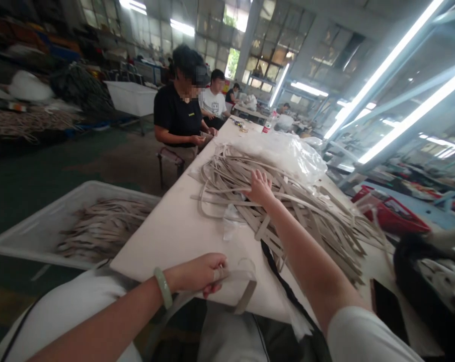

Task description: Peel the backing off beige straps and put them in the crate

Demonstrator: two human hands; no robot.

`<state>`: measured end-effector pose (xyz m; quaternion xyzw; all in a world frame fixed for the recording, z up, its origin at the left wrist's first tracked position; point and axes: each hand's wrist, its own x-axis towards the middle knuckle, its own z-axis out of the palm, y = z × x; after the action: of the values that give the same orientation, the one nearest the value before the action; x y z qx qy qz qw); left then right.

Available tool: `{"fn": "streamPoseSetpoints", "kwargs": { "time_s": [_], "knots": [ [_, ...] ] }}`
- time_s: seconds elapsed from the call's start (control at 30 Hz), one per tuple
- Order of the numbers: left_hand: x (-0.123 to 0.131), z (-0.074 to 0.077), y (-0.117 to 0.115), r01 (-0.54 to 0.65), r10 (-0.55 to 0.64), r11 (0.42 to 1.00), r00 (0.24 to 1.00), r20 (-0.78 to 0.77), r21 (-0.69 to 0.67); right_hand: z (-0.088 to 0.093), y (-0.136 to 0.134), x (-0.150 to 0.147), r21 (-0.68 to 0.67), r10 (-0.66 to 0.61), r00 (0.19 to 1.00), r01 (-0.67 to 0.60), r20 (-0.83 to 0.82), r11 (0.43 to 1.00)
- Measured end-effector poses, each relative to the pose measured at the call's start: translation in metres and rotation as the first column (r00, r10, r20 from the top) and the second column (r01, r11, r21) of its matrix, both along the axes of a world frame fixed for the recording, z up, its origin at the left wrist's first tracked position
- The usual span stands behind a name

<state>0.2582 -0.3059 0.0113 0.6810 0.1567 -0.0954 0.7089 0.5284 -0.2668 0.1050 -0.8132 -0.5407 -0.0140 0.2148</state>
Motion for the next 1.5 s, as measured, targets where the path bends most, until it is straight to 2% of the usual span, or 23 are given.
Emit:
{"fn": "streamPoseSetpoints", "kwargs": {
  "time_s": [0.1,0.17,0.2,0.23,0.3,0.37,0.43,0.5,0.57,0.63,0.7,0.77,0.87,0.93,1.0,1.13,1.27,1.37,1.43,1.5],
  "knots": [
    [-0.004,0.005,0.005,-0.024,0.024,1.0,1.0,0.016,0.003,-0.025,-0.05,-0.036,-0.067,0.206,0.959,-0.223,-0.194,0.973],
    [-0.007,0.007,0.011,-0.063,0.064,0.998,0.997,0.048,-0.005,-0.042,-0.1,-0.058,-0.136,0.313,0.874,-0.385,-0.373,0.913],
    [-0.009,0.008,0.014,-0.079,0.08,0.997,0.995,0.066,-0.012,-0.05,-0.126,-0.065,-0.148,0.345,0.723,-0.523,-0.599,0.839],
    [-0.011,0.008,0.016,-0.089,0.09,0.996,0.993,0.082,-0.019,-0.057,-0.15,-0.07,-0.155,0.295,0.577,-0.603,-0.762,0.782],
    [-0.015,0.008,0.02,-0.073,0.075,0.997,0.993,0.093,-0.031,-0.065,-0.189,-0.072,-0.129,0.13,0.416,-0.539,-0.9,0.833],
    [-0.015,0.007,0.018,-0.007,0.012,0.998,0.997,0.082,-0.061,-0.063,-0.212,-0.067,-0.123,0.034,0.366,-0.398,-0.93,0.909],
    [-0.013,0.004,0.012,0.058,-0.048,0.99,0.996,0.077,-0.131,-0.052,-0.218,-0.063,-0.139,0.022,0.412,-0.358,-0.911,0.923],
    [-0.007,0.0,0.002,0.075,-0.056,0.971,0.995,0.086,-0.226,-0.038,-0.211,-0.067,-0.205,0.079,0.572,-0.415,-0.817,0.886],
    [-0.001,-0.003,-0.008,0.05,-0.018,0.951,0.994,0.108,-0.306,-0.028,-0.197,-0.079,-0.283,0.197,0.743,-0.465,-0.64,0.839],
    [0.004,-0.004,-0.015,0.03,0.019,0.935,0.991,0.135,-0.352,-0.024,-0.186,-0.093,-0.315,0.292,0.816,-0.485,-0.499,0.816],
    [0.005,-0.004,-0.015,0.023,0.031,0.936,0.989,0.147,-0.351,-0.027,-0.184,-0.097,-0.306,0.33,0.812,-0.509,-0.482,0.804],
    [0.004,-0.003,-0.01,0.003,0.038,0.947,0.992,0.12,-0.322,-0.031,-0.192,-0.086,-0.311,0.311,0.808,-0.503,-0.501,0.806],
    [0.003,-0.006,-0.002,-0.031,0.048,0.971,0.997,0.067,-0.237,-0.032,-0.212,-0.057,-0.38,0.208,0.858,-0.41,-0.47,0.829],
    [0.006,-0.01,-0.003,-0.006,0.018,0.979,0.998,0.06,-0.203,-0.031,-0.22,-0.049,-0.401,0.158,0.891,-0.343,-0.426,0.849],
    [0.012,-0.013,-0.008,0.031,-0.015,0.975,0.997,0.075,-0.222,-0.031,-0.217,-0.058,-0.394,0.161,0.904,-0.326,-0.397,0.86],
    [0.021,-0.007,-0.017,0.078,-0.052,0.975,0.99,0.131,-0.206,-0.033,-0.2,-0.092,-0.354,0.261,0.888,-0.399,-0.378,0.846],
    [0.021,-0.003,-0.014,0.016,-0.001,0.989,0.995,0.104,-0.147,-0.035,-0.198,-0.092,-0.409,0.285,0.884,-0.43,-0.369,0.805],
    [0.025,-0.011,-0.02,-0.008,0.023,0.985,0.996,0.085,-0.174,-0.046,-0.197,-0.089,-0.401,0.287,0.84,-0.485,-0.46,0.777],
    [0.028,-0.017,-0.026,-0.041,0.053,0.985,0.996,0.068,-0.167,-0.055,-0.194,-0.093,-0.383,0.261,0.813,-0.495,-0.52,0.78],
    [0.027,-0.018,-0.026,-0.082,0.09,0.981,0.995,0.039,-0.175,-0.059,-0.192,-0.095,-0.34,0.222,0.791,-0.473,-0.569,0.813]
  ]
}}
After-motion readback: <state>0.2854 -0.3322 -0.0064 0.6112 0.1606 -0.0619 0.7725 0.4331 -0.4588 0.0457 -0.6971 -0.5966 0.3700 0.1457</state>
